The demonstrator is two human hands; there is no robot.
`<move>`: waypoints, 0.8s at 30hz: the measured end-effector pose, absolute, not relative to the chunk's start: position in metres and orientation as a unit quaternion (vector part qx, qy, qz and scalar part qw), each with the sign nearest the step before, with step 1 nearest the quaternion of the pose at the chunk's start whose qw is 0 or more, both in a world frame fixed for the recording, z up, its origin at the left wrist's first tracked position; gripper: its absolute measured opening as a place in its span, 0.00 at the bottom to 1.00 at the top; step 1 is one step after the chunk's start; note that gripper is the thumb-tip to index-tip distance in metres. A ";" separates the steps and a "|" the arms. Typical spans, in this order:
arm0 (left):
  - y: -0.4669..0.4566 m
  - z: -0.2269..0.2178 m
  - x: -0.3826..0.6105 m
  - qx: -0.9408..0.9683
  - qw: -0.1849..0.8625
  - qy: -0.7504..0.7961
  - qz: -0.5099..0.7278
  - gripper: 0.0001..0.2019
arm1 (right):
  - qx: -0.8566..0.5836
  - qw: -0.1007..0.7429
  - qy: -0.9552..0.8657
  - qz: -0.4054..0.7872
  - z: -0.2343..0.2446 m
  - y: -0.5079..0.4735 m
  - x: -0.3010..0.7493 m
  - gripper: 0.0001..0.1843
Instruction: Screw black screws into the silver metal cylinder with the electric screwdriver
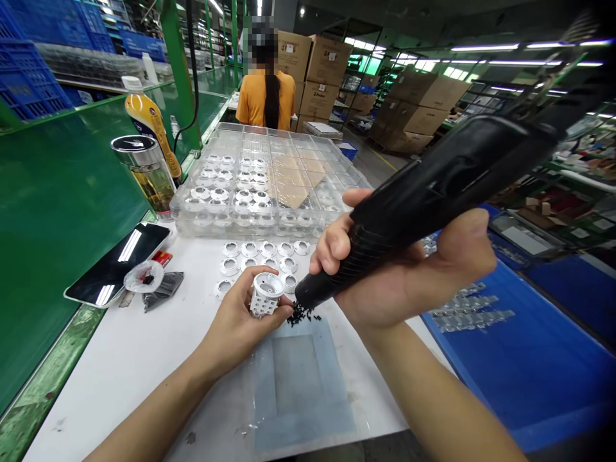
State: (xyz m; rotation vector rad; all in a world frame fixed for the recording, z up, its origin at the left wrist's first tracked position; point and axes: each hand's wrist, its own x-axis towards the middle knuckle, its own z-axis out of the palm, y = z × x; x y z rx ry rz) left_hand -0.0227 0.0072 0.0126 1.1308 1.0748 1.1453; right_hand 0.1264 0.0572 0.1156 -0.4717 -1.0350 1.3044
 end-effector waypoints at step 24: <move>-0.004 0.006 -0.020 0.523 0.576 0.400 0.484 0.20 | -0.204 0.613 -0.481 0.593 0.144 0.045 0.163 0.22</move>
